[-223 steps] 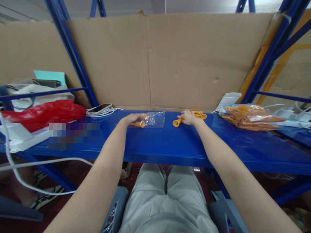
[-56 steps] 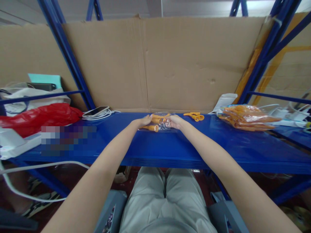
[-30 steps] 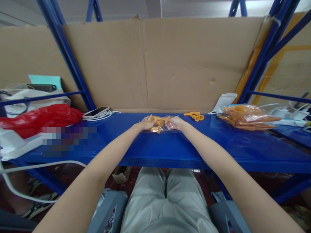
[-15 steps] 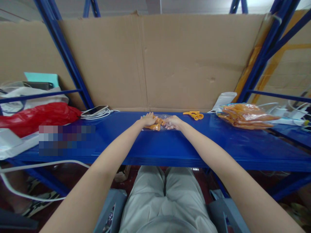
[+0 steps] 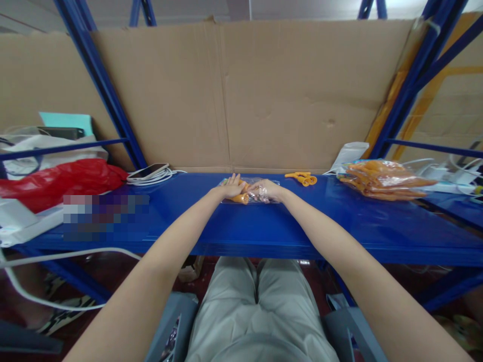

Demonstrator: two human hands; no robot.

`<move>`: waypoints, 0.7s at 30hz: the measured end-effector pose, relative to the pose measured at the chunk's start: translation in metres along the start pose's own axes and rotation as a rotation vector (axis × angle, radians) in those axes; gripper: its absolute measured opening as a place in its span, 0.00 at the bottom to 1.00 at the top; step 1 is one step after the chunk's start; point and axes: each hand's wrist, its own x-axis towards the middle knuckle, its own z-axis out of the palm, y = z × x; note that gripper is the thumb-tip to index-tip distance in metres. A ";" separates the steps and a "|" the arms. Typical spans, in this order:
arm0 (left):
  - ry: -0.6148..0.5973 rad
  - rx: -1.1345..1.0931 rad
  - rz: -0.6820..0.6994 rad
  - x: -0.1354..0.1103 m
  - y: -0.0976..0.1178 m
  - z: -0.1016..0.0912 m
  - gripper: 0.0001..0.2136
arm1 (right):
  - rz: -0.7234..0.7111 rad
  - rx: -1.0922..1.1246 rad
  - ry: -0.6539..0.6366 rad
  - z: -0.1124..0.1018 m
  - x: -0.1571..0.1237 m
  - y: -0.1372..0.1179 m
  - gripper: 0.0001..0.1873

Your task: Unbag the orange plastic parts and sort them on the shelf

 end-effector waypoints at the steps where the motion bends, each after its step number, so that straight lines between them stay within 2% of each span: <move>1: -0.002 0.003 0.002 -0.001 0.000 0.000 0.35 | -0.051 -0.076 0.005 -0.001 0.001 0.001 0.04; 4: -0.010 0.005 0.009 -0.002 -0.001 0.000 0.35 | -0.257 -0.414 0.054 -0.001 0.002 0.000 0.08; 6: -0.013 0.003 0.017 -0.002 -0.002 0.001 0.35 | -0.345 -0.650 0.078 0.000 -0.001 -0.005 0.11; 8: -0.017 0.001 0.029 0.000 -0.003 0.002 0.36 | -0.341 -0.820 0.070 0.001 -0.005 -0.010 0.13; 11: -0.018 -0.001 0.035 0.003 -0.004 0.004 0.36 | -0.215 -0.955 0.066 0.002 -0.008 -0.016 0.14; 13: -0.007 -0.007 0.038 0.004 -0.005 0.004 0.36 | -0.175 -0.971 0.071 0.000 -0.007 -0.015 0.14; 15: 0.001 -0.015 0.042 0.005 -0.006 0.005 0.36 | -0.229 -0.907 0.032 -0.004 -0.004 -0.010 0.14; 18: -0.001 -0.023 0.039 0.005 -0.006 0.004 0.36 | -0.343 -0.677 -0.039 -0.012 0.005 0.002 0.13; 21: 0.003 -0.027 0.032 0.004 -0.006 0.004 0.36 | -0.320 -0.474 -0.044 -0.018 0.013 0.013 0.13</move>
